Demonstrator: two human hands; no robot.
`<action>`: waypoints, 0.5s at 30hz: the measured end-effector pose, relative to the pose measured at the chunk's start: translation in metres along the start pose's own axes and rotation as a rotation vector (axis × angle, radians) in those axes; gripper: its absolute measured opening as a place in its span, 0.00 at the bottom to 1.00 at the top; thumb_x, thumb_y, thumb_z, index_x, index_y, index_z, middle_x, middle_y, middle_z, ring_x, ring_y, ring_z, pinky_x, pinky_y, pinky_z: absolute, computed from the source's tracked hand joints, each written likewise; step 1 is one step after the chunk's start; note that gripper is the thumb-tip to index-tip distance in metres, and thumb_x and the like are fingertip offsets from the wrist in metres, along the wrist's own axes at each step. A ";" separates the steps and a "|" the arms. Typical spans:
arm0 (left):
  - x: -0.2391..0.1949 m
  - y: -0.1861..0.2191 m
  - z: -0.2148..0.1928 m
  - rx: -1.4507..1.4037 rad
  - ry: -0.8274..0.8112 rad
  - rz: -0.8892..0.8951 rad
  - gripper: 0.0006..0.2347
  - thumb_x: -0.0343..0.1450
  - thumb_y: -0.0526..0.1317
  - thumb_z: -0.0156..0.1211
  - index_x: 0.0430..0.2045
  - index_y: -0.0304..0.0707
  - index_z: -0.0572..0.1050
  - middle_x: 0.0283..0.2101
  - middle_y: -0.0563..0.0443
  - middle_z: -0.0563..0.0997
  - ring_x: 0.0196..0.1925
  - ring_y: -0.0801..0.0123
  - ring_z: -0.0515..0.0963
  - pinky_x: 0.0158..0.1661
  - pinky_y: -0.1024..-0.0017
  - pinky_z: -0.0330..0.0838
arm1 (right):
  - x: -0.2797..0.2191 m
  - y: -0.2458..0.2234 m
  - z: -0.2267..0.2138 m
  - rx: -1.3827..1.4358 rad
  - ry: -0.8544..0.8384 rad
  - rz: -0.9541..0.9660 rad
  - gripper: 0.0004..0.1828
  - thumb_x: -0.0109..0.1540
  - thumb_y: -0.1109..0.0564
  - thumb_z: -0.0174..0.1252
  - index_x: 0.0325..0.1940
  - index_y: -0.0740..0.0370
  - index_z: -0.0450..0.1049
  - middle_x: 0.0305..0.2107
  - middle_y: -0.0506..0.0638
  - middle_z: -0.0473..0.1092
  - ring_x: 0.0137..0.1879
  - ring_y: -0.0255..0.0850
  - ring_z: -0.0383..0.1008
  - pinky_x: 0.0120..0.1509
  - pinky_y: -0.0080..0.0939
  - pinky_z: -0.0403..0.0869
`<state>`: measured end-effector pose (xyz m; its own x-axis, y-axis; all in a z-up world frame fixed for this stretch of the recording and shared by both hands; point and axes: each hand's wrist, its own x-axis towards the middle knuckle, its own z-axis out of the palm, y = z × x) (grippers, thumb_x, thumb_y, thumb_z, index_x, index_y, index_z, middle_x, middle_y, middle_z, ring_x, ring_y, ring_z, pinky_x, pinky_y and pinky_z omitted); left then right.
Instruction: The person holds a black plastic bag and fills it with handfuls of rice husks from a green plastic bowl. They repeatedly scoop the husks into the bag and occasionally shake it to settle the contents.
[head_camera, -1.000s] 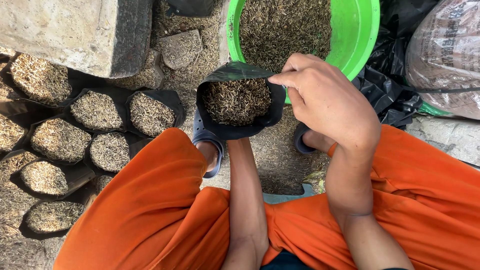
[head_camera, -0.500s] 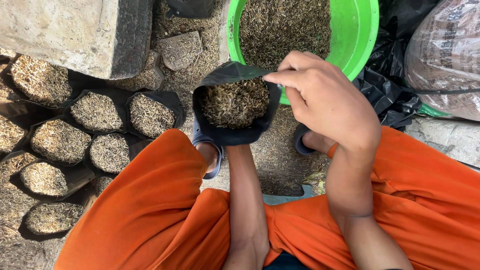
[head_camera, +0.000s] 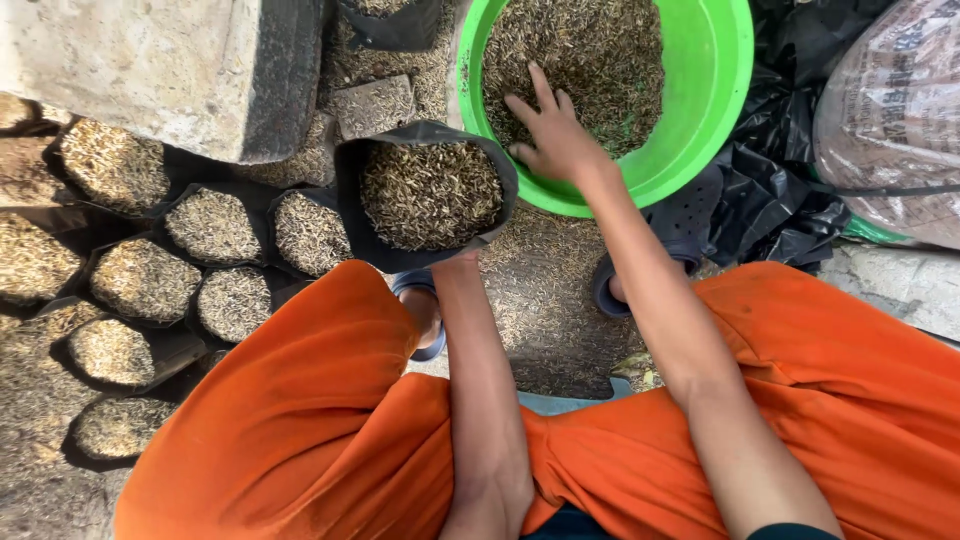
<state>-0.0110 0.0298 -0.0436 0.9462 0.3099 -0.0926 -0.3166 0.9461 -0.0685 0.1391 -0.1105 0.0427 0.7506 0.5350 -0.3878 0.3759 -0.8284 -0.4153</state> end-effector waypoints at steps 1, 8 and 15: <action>0.000 0.000 0.005 0.000 -0.134 -0.012 0.21 0.80 0.51 0.52 0.60 0.32 0.73 0.59 0.36 0.79 0.57 0.47 0.80 0.56 0.53 0.78 | 0.001 0.003 0.008 0.019 0.031 -0.009 0.39 0.61 0.56 0.63 0.75 0.54 0.57 0.75 0.68 0.41 0.71 0.73 0.51 0.68 0.66 0.62; 0.014 0.003 0.014 -0.139 0.245 -0.099 0.20 0.78 0.46 0.53 0.64 0.38 0.69 0.63 0.40 0.75 0.61 0.52 0.77 0.57 0.54 0.79 | -0.017 0.016 0.034 0.076 0.021 0.049 0.33 0.67 0.57 0.60 0.76 0.51 0.61 0.63 0.64 0.64 0.66 0.62 0.70 0.70 0.57 0.71; 0.014 0.018 0.076 -0.152 -0.145 -0.314 0.22 0.85 0.47 0.52 0.75 0.51 0.58 0.66 0.38 0.74 0.59 0.50 0.77 0.53 0.55 0.80 | -0.012 0.023 0.035 0.074 0.030 -0.026 0.30 0.61 0.61 0.62 0.68 0.50 0.71 0.58 0.64 0.69 0.60 0.61 0.72 0.64 0.55 0.72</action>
<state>0.0020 0.0581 0.0289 0.9949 0.0271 0.0970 -0.0052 0.9757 -0.2192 0.1193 -0.1304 0.0087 0.7573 0.5504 -0.3515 0.3552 -0.7988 -0.4855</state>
